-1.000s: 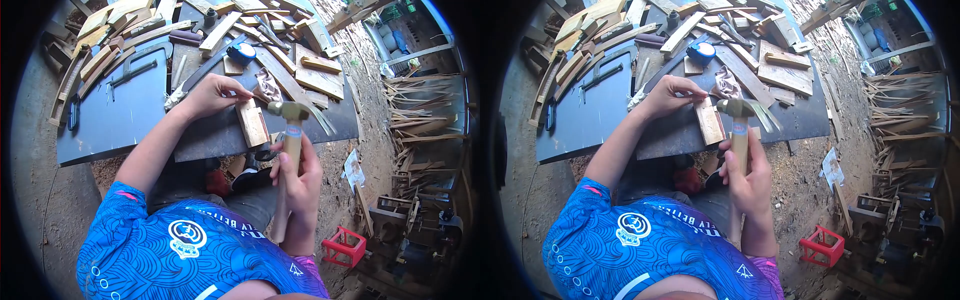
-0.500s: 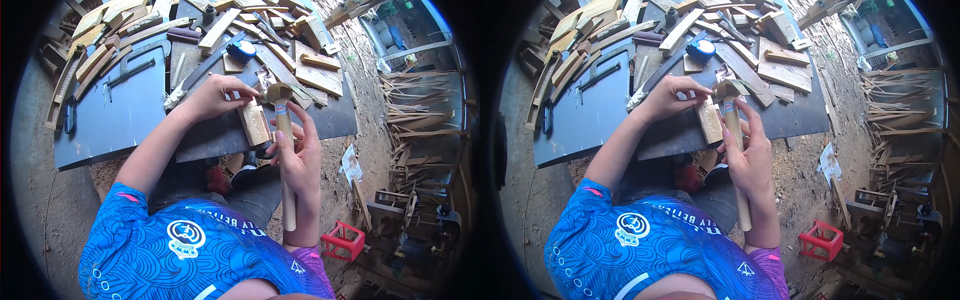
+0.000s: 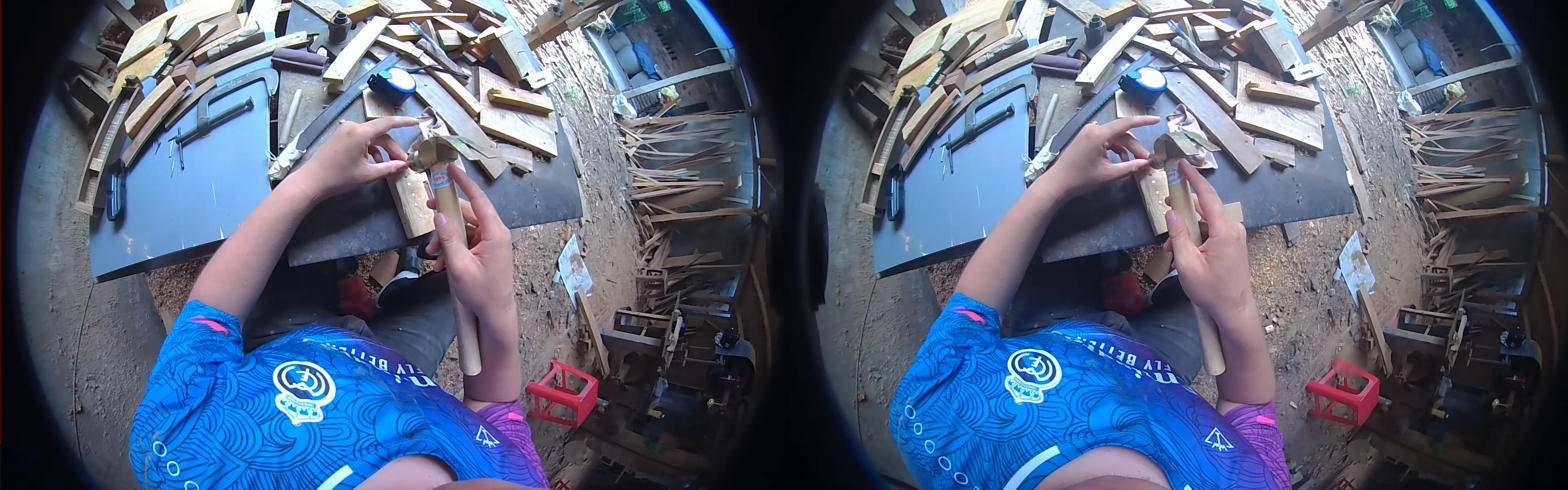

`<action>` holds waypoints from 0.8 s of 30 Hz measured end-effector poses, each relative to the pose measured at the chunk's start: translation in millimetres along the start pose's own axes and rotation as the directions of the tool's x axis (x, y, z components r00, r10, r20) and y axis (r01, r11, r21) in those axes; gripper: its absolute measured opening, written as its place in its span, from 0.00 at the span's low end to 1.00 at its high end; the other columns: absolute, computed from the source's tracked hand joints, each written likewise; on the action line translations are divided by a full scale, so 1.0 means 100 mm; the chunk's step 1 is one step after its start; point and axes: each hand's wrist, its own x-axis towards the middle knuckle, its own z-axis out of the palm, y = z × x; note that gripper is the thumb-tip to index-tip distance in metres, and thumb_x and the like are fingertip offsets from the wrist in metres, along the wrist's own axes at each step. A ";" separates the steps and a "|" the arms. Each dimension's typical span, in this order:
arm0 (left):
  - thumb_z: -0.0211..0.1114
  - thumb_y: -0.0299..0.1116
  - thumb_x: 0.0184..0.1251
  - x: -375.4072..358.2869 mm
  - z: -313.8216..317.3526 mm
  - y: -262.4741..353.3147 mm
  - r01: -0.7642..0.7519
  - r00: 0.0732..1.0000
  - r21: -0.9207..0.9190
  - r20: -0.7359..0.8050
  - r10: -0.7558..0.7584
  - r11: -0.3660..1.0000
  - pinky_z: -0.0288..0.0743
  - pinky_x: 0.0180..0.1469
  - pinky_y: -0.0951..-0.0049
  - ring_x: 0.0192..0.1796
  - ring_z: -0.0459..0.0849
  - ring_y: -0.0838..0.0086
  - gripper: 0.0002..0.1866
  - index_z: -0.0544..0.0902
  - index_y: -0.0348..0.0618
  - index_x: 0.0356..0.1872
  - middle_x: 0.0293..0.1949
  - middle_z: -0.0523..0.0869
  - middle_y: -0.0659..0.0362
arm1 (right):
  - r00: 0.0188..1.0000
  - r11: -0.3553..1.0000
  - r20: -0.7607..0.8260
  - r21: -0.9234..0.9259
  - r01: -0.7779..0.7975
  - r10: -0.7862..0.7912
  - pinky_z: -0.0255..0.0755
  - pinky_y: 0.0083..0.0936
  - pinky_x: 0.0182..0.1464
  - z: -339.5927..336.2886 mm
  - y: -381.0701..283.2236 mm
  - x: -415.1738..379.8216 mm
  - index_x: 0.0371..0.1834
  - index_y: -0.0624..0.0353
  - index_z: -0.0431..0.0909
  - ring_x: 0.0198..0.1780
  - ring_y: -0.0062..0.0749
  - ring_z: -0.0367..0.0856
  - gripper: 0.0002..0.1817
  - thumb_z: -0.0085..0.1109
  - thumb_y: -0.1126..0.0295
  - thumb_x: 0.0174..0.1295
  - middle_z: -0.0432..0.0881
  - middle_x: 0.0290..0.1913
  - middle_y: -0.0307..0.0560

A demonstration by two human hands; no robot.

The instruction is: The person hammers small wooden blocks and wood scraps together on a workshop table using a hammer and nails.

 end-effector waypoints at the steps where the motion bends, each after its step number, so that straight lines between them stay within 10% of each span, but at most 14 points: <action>1: 0.75 0.26 0.64 0.00 0.00 0.00 0.020 1.000 0.008 0.006 -0.021 1.000 0.86 0.49 0.71 0.41 0.93 0.74 0.35 0.76 0.48 0.73 0.40 0.95 0.55 | 1.000 1.000 0.010 0.002 -0.017 0.017 0.81 0.26 0.36 0.00 -0.01 0.00 0.80 0.58 0.67 0.32 0.24 0.87 0.31 0.58 0.76 0.73 0.89 0.45 0.53; 14: 0.77 0.29 0.63 -0.01 0.02 -0.04 0.003 1.000 0.009 -0.020 -0.003 1.000 0.85 0.49 0.70 0.40 0.93 0.72 0.32 0.79 0.45 0.70 0.39 0.95 0.55 | 0.990 0.982 -0.044 -0.137 0.130 -0.137 0.78 0.35 0.56 0.02 -0.02 0.02 0.78 0.60 0.70 0.55 0.49 0.90 0.31 0.59 0.75 0.71 0.88 0.54 0.67; 20: 0.77 0.29 0.62 -0.02 0.03 -0.03 0.011 1.000 0.047 -0.023 -0.010 0.999 0.86 0.47 0.70 0.43 0.93 0.74 0.31 0.80 0.46 0.68 0.39 0.95 0.57 | 0.998 0.989 -0.031 -0.139 0.045 -0.050 0.78 0.26 0.35 0.04 -0.10 0.00 0.78 0.59 0.70 0.27 0.28 0.85 0.30 0.57 0.77 0.72 0.89 0.35 0.54; 24: 0.76 0.31 0.62 -0.01 0.05 -0.10 -0.051 0.998 0.064 -0.035 0.054 0.997 0.86 0.43 0.71 0.43 0.94 0.73 0.29 0.81 0.45 0.66 0.40 0.95 0.57 | 0.994 0.985 -0.060 -0.152 0.080 -0.090 0.77 0.25 0.33 0.09 -0.12 0.00 0.79 0.59 0.69 0.26 0.22 0.81 0.30 0.56 0.77 0.72 0.86 0.30 0.48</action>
